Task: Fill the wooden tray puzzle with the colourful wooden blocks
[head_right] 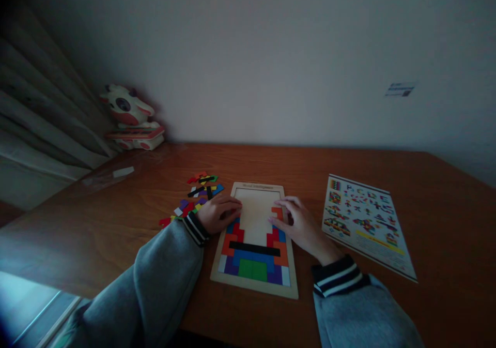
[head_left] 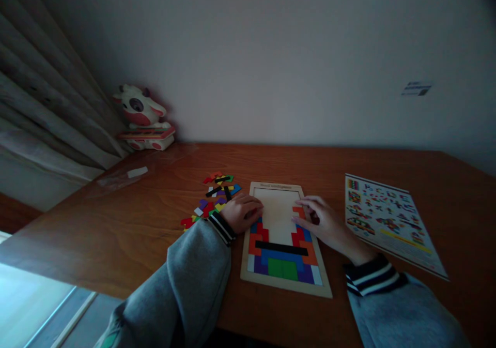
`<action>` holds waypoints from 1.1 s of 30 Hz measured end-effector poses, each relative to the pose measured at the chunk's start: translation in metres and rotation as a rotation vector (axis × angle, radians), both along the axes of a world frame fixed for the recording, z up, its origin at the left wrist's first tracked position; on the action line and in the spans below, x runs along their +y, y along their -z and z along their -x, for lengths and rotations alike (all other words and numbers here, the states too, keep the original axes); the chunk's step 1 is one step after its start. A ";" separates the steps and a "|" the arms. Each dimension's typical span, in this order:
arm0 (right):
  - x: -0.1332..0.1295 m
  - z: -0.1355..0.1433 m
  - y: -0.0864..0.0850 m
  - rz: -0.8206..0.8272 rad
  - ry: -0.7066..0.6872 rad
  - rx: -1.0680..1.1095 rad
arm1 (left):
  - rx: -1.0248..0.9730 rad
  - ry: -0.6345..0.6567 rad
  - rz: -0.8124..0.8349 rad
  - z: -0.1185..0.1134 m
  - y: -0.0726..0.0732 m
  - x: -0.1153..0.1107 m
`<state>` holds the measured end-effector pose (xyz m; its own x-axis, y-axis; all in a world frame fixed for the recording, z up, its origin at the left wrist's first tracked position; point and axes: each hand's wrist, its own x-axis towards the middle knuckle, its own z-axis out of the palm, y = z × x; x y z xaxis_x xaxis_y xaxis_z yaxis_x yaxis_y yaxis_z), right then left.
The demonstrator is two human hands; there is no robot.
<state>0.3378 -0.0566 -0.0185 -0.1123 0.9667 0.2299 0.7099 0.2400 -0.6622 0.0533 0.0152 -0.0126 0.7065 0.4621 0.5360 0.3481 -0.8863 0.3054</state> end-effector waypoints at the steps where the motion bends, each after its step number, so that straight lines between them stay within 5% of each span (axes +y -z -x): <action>1: 0.000 0.000 0.000 0.002 0.000 -0.006 | 0.009 -0.002 -0.006 0.000 -0.001 -0.001; 10: 0.001 -0.002 0.006 -0.043 0.012 -0.023 | 0.081 -0.097 -0.036 0.001 -0.004 -0.004; 20: 0.001 -0.001 0.006 -0.043 0.014 0.015 | 0.312 -0.919 0.010 0.032 -0.025 0.002; 33: 0.001 0.001 0.007 -0.067 0.012 0.003 | 0.489 -0.894 0.145 0.039 -0.030 0.006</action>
<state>0.3370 -0.0553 -0.0254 -0.1000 0.9503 0.2949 0.7107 0.2756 -0.6472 0.0138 0.0208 0.0178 0.1988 0.9635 0.1795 0.9774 -0.2084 0.0362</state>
